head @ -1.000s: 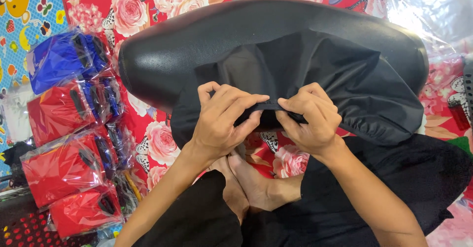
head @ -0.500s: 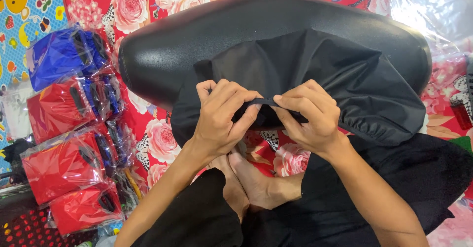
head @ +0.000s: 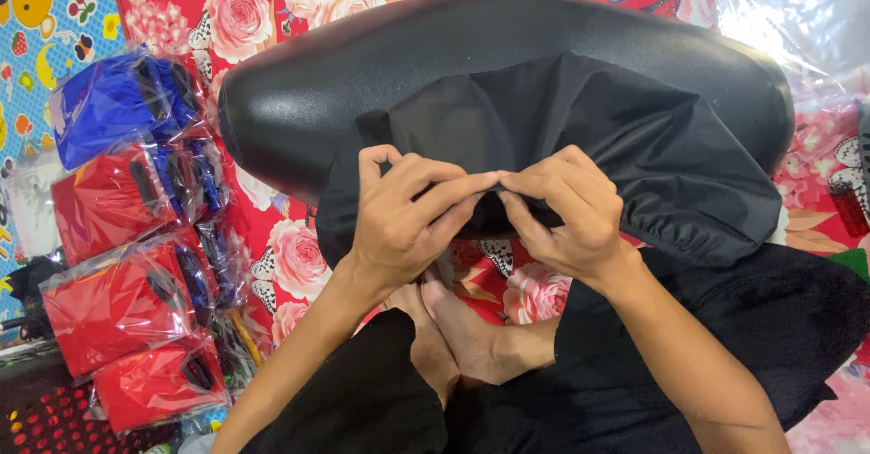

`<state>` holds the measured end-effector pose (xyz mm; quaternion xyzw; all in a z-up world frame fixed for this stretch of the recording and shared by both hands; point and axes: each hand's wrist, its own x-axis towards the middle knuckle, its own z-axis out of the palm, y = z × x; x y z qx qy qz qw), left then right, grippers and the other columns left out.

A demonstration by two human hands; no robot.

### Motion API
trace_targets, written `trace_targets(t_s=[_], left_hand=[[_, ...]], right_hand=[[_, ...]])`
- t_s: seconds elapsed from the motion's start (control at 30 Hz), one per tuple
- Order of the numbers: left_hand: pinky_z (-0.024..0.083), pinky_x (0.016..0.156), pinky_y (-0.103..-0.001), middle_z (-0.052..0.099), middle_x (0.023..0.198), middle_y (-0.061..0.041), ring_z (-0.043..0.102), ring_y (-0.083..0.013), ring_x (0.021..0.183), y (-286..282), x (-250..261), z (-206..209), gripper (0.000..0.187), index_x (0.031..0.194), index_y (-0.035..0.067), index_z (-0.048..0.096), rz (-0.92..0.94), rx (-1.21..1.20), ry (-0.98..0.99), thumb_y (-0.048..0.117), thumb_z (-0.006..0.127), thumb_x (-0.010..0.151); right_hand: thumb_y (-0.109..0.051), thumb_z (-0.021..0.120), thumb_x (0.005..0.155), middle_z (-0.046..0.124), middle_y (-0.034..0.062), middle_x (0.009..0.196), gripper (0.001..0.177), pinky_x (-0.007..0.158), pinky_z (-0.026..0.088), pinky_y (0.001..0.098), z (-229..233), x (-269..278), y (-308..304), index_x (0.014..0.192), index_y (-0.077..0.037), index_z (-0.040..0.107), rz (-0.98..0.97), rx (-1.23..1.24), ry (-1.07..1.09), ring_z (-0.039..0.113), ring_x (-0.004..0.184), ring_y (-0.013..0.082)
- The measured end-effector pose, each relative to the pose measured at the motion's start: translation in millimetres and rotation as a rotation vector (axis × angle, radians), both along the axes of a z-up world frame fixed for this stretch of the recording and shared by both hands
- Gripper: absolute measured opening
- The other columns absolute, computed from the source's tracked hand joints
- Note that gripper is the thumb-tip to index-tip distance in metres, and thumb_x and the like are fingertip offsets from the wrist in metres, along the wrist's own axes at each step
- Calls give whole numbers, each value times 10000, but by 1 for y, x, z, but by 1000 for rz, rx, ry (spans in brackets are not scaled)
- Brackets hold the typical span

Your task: Fitting a black elasticized fabric cover onto a motorcycle seat.

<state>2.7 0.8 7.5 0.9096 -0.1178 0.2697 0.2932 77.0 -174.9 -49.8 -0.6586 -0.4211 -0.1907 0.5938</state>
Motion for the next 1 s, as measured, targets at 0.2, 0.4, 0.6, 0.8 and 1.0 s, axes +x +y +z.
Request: trace_targets(t_s=[0.2, 0.4, 0.6, 0.8, 1.0], left_hand=[[471, 736, -376, 643, 937, -24, 584, -236, 785, 8, -4, -14, 244, 834, 143, 616, 156, 57, -201, 147, 858, 799], [500, 620, -276, 613, 790, 15, 574, -149, 644, 12, -9, -24, 161, 891, 137, 739, 208, 196, -210, 49, 834, 796], [585, 703, -263, 728, 843, 10, 709, -173, 741, 28, -8, 11, 112, 964, 106, 791, 140, -67, 80, 38, 837, 888], [499, 662, -348, 579, 746, -92, 506, -151, 697, 41, -10, 21, 180, 930, 15, 743, 53, -395, 519, 112, 650, 1051], [428, 743, -286, 458, 750, -5, 413, -108, 782, 61, -11, 7, 300, 867, 44, 705, 69, -606, 803, 191, 573, 1093]], right_hand=[[108, 739, 872, 711, 158, 767, 106, 596, 542, 347, 6, 6, -3, 949, 59, 795, -28, -9, -18, 636, 609, 268], [88, 759, 908, 707, 157, 876, 94, 595, 513, 402, 22, 14, -6, 946, 16, 807, -83, -55, -69, 566, 661, 280], [40, 858, 981, 677, 123, 851, 111, 739, 471, 432, 22, 35, -28, 897, -19, 816, -308, -274, -341, 518, 723, 295], [10, 762, 1014, 726, 46, 941, 70, 864, 405, 366, 25, 35, -37, 1046, -48, 740, -14, -416, 120, 628, 854, 268], [46, 635, 965, 687, 78, 817, 259, 817, 428, 284, 18, 45, -44, 1224, 37, 646, 341, -251, 966, 509, 781, 125]])
